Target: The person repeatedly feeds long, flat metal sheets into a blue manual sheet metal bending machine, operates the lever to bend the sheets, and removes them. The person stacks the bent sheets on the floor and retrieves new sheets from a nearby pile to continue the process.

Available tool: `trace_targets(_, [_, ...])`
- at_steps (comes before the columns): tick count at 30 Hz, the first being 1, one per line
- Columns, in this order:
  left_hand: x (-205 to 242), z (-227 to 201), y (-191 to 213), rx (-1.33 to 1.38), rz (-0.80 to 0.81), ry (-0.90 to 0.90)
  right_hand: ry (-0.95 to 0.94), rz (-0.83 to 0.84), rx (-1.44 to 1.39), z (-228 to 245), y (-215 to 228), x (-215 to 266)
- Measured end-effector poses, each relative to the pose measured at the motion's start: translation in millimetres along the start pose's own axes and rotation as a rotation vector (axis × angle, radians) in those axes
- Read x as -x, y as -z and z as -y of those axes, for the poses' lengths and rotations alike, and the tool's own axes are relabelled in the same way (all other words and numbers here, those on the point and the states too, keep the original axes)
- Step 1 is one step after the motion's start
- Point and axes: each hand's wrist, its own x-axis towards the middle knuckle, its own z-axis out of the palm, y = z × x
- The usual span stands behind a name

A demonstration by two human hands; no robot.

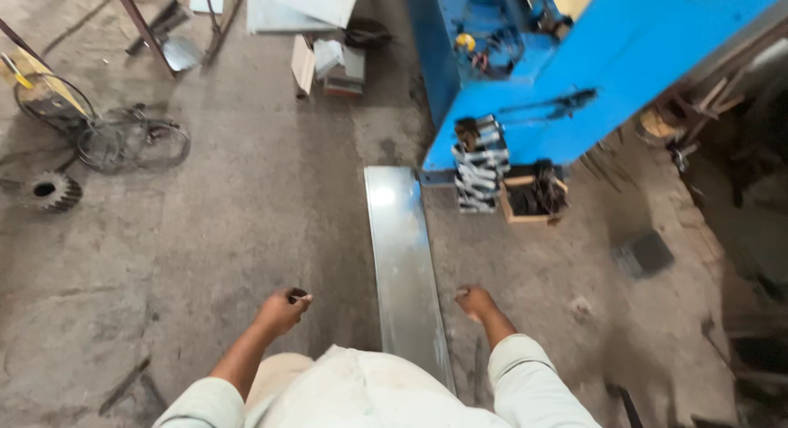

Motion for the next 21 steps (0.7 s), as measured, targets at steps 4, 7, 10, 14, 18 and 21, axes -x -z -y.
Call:
trace_targets(4, [-70.5, -22.6, 37.3, 0.187, -0.004, 0.044, 0.115, 0.004, -0.475, 94.0, 38.6, -97.9])
trace_targets(7, [-148.7, -40.4, 74.8, 0.170, 0.051, 0.065, 0.178, 0.058, -0.361, 138.7, 32.1, -158.5])
trace_targets(10, [-238.7, -61.6, 120.3, 0.201, 0.082, 0.064, 0.309, 0.028, -0.173, 168.5, 23.2, -208.1])
trace_targets(14, [-372.4, -135.3, 195.3, 0.055, 0.053, -0.049, -0.030, 0.133, 0.058, 185.3, 38.6, -237.1])
trace_targets(18, [-473.1, -226.8, 263.6, -0.221, -0.199, -0.402, -0.240, 0.099, -0.203, 175.4, 64.5, -267.0])
trace_targets(21, [-539.3, -297.8, 299.3, -0.124, -0.220, -0.350, -0.448, 0.063, -0.671, 183.6, 85.5, -302.3])
